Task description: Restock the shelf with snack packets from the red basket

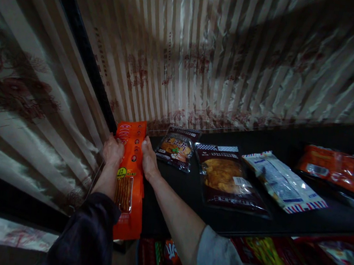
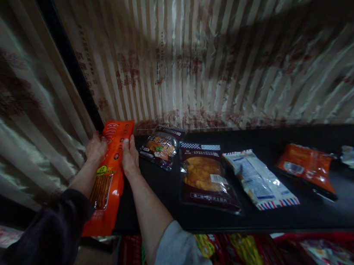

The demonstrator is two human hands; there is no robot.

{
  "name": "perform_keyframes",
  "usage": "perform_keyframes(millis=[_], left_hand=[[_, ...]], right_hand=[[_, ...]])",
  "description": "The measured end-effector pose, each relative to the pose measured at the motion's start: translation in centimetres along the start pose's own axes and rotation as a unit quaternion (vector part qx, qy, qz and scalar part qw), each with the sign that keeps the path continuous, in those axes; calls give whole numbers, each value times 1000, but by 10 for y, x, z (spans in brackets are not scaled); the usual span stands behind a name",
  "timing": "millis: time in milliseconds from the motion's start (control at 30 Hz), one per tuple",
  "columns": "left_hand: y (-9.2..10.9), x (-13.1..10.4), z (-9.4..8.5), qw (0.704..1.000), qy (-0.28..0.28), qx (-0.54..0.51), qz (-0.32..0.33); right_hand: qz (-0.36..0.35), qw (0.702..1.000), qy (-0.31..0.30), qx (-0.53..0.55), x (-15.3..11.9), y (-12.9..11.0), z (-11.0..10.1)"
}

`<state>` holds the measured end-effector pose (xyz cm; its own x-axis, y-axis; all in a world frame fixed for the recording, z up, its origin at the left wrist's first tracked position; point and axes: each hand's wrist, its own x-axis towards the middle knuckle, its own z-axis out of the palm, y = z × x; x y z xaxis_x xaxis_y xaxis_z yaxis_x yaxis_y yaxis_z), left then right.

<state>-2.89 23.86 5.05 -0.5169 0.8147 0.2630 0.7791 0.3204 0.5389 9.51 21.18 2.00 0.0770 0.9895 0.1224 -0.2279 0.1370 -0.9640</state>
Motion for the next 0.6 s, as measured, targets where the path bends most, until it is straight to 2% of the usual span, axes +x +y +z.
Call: perform_keyframes(millis=[100,200,367,600], left_hand=[[1,-2,-1,1000,15,2,3],[3,-4,-2,999,31,6,32],[3,-4,0,998,2,-10,66],[0,0,2,999,-20,-10,44]], right_hand=[[-6,1000,14,-1,4,1,1],[-14,1000,20,-12,10,4,3],[-37,999,12,-21,17,9,5],[-42,999,-2,-16,17,6,5]])
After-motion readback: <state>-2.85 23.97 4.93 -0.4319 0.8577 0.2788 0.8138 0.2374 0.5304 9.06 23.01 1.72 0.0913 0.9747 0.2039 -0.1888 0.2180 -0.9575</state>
